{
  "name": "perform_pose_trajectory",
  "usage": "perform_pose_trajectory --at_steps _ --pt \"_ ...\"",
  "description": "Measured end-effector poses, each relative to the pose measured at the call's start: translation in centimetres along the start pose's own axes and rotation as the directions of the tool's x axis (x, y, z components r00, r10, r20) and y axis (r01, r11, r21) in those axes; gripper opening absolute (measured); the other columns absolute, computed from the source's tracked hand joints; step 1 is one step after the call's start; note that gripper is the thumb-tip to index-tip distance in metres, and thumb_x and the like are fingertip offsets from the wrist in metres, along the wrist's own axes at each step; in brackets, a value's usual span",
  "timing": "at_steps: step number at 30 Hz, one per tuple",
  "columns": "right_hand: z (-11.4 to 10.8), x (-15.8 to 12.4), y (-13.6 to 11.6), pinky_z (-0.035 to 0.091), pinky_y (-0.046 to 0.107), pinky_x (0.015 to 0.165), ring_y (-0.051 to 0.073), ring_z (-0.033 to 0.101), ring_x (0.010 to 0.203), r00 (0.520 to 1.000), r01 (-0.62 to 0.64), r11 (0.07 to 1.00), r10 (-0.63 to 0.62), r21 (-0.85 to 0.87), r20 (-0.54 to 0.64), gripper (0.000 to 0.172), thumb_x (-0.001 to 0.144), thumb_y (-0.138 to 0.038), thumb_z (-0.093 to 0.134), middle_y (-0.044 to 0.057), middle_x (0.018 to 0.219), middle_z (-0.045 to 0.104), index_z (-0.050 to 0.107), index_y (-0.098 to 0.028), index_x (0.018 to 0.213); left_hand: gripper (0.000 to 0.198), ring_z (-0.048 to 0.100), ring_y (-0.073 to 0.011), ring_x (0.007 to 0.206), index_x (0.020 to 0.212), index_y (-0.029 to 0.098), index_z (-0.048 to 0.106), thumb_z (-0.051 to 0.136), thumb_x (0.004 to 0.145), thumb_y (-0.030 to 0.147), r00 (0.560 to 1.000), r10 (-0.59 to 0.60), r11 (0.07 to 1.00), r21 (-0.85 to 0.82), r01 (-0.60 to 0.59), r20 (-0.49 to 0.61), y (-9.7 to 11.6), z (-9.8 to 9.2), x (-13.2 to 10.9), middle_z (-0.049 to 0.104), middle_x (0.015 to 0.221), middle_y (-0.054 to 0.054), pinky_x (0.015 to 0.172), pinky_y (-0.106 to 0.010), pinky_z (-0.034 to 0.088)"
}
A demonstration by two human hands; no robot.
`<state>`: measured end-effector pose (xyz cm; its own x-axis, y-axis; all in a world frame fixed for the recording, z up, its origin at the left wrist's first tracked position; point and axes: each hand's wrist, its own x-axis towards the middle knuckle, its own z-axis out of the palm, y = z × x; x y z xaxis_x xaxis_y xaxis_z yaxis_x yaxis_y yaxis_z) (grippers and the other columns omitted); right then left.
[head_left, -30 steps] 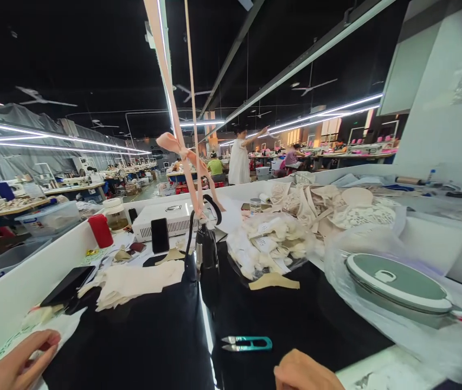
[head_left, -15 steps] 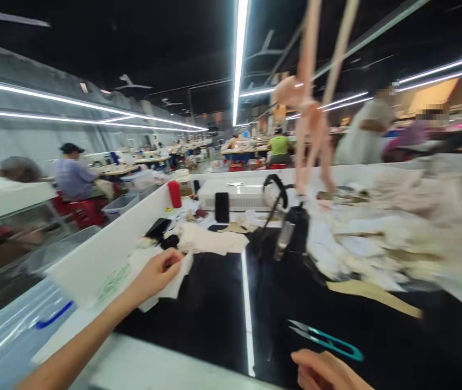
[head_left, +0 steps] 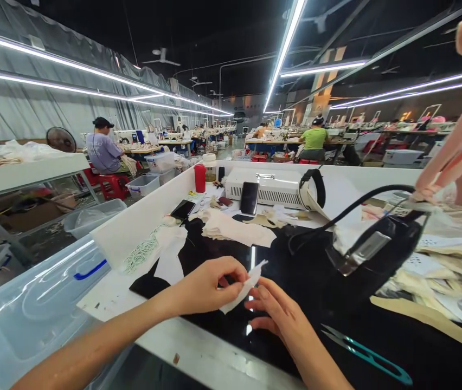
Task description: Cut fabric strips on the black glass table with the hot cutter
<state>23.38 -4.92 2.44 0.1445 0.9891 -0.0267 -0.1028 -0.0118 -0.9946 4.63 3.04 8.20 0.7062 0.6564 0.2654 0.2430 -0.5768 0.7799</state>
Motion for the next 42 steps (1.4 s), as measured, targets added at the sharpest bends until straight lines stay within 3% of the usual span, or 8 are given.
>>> perform_pose_trajectory --at_steps 5,9,12,16,28,33,37,42 --pt "0.0 0.7 -0.1 0.058 0.03 0.071 0.02 0.068 0.079 0.99 -0.139 0.978 0.135 0.158 0.033 0.064 0.074 -0.074 0.086 0.005 0.083 0.076 0.085 -0.018 0.106 0.011 0.067 -0.0196 0.106 0.091 0.02 0.067 0.06 0.099 0.021 0.982 0.154 0.988 -0.014 -0.154 0.108 0.1 1.4 -1.1 0.072 0.107 -0.007 0.099 -0.031 0.051" --pt "-0.9 0.4 -0.5 0.059 0.032 0.075 0.023 0.07 0.084 0.984 -0.166 0.943 0.179 0.29 -0.019 0.059 0.073 -0.068 0.091 0.006 0.087 0.079 0.087 -0.019 0.107 0.019 0.061 -0.0157 0.082 0.087 0.019 0.067 0.065 0.096 0.036 0.984 -0.156 0.977 -0.16 0.141 -0.085 -1.7 1.2 -1.6 0.066 0.09 -0.002 0.075 -0.026 0.05" --pt "-1.0 0.2 -0.7 0.06 0.033 0.077 0.026 0.073 0.089 0.981 -0.165 0.923 0.19 0.348 -0.039 0.055 0.073 -0.064 0.093 0.008 0.09 0.081 0.088 -0.018 0.103 0.034 0.057 -0.0153 0.077 0.09 0.017 0.07 0.071 0.092 0.051 0.939 -0.342 0.908 -0.27 0.32 -0.035 -3.0 1.5 -1.7 0.066 0.087 -0.001 0.072 -0.027 0.046" --pt "-0.3 -0.1 -0.6 0.062 0.038 0.079 0.029 0.075 0.088 0.98 -0.17 0.9 0.198 0.403 -0.029 0.058 0.072 -0.065 0.093 0.011 0.088 0.082 0.088 -0.015 0.102 0.057 0.062 -0.019 0.085 0.104 0.014 0.077 0.075 0.087 0.068 0.945 -0.306 0.825 -0.463 0.324 0.115 -3.1 3.1 -1.5 0.073 0.095 -0.006 0.081 -0.03 0.047" --pt "-2.4 -1.2 0.7 0.064 0.04 0.089 0.03 0.075 0.103 0.985 -0.162 0.952 0.172 0.258 -0.015 0.063 0.076 -0.068 0.088 0.011 0.111 0.082 0.084 -0.02 0.118 0.07 0.06 -0.0156 0.082 0.089 0.014 0.073 0.088 0.068 0.078 0.886 -0.464 0.618 -0.708 0.341 0.021 -1.2 4.6 -0.7 0.067 0.086 -0.003 0.09 -0.034 0.055" --pt "-4.8 -1.5 2.1 0.064 0.035 0.08 0.026 0.074 0.096 0.914 0.131 0.972 -0.195 -0.197 -0.355 0.061 0.081 -0.07 0.081 0.008 0.109 0.078 0.078 -0.025 0.122 0.074 0.052 -0.0126 0.076 0.084 0.014 0.07 0.081 0.07 0.085 0.888 -0.46 0.68 -0.634 0.368 0.023 -1.1 4.8 -0.8 0.059 0.08 0.0 0.077 -0.027 0.05" --pt "-4.9 -2.3 1.2 0.061 0.032 0.082 0.023 0.073 0.091 0.832 0.407 0.689 -0.55 -0.6 -0.067 0.029 0.098 -0.054 0.07 0.006 0.106 0.078 0.082 -0.03 0.108 0.07 0.047 -0.0117 0.071 0.082 0.015 0.067 0.075 0.078 0.084 0.908 -0.416 0.739 -0.563 0.369 0.049 -1.2 5.0 -0.6 0.054 0.074 0.003 0.067 -0.024 0.042" --pt "-3.3 -2.6 0.9 0.059 0.031 0.08 0.022 0.073 0.091 0.705 0.576 0.481 -0.702 -0.661 0.103 0.02 0.106 -0.04 0.063 0.005 0.102 0.079 0.079 -0.028 0.11 0.065 0.04 -0.0101 0.063 0.075 0.017 0.059 0.07 0.085 0.08 0.918 -0.388 0.784 -0.495 0.375 0.082 -0.8 5.0 -0.5 0.047 0.067 0.005 0.058 -0.023 0.032"
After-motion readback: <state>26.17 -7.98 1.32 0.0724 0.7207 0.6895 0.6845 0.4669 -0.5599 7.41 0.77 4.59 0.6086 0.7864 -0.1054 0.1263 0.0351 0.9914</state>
